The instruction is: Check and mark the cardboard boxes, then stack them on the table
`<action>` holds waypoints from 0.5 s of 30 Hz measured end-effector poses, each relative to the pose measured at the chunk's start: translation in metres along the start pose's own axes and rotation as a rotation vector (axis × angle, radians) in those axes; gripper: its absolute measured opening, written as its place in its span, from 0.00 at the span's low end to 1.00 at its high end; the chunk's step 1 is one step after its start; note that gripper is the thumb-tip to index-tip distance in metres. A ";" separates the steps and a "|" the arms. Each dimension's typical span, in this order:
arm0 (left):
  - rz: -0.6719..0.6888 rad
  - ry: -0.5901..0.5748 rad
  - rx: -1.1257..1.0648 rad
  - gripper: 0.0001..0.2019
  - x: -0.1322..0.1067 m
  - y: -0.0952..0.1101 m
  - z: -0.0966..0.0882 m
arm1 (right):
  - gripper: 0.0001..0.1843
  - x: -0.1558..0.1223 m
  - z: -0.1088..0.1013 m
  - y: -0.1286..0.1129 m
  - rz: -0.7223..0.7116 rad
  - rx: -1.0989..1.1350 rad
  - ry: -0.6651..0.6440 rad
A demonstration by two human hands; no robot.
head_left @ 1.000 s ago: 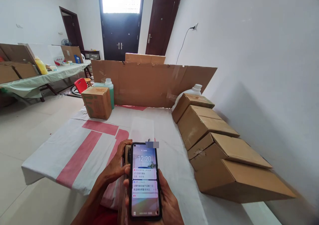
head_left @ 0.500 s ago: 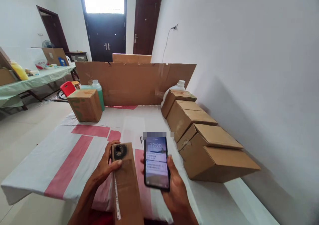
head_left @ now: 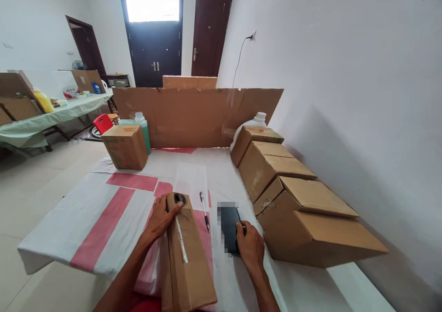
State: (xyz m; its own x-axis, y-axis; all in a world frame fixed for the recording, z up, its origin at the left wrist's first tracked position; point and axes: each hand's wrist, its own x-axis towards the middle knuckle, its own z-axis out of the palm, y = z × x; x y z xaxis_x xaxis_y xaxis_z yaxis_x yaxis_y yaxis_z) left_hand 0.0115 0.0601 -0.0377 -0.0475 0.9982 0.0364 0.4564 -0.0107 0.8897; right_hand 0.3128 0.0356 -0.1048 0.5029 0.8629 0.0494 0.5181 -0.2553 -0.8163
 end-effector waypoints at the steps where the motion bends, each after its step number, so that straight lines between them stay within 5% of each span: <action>1: -0.023 0.017 0.041 0.33 0.003 0.001 0.006 | 0.16 -0.001 0.000 0.001 -0.019 -0.029 0.006; 8: -0.042 0.067 0.171 0.43 0.006 0.015 0.037 | 0.24 -0.023 -0.005 -0.014 -0.138 -0.038 -0.004; 12: 0.000 0.070 0.119 0.44 -0.002 0.006 0.029 | 0.32 -0.066 -0.016 -0.034 -0.171 0.357 -0.379; 15: -0.055 0.062 0.008 0.45 -0.029 -0.009 0.010 | 0.34 -0.103 -0.019 -0.036 -0.112 0.605 -0.632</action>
State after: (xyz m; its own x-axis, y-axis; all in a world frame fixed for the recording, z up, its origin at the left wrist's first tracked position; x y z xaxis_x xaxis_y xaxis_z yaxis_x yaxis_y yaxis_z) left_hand 0.0177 0.0314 -0.0516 -0.1280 0.9916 0.0158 0.4583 0.0450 0.8877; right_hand 0.2560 -0.0522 -0.0692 -0.0982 0.9946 -0.0345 -0.0036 -0.0350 -0.9994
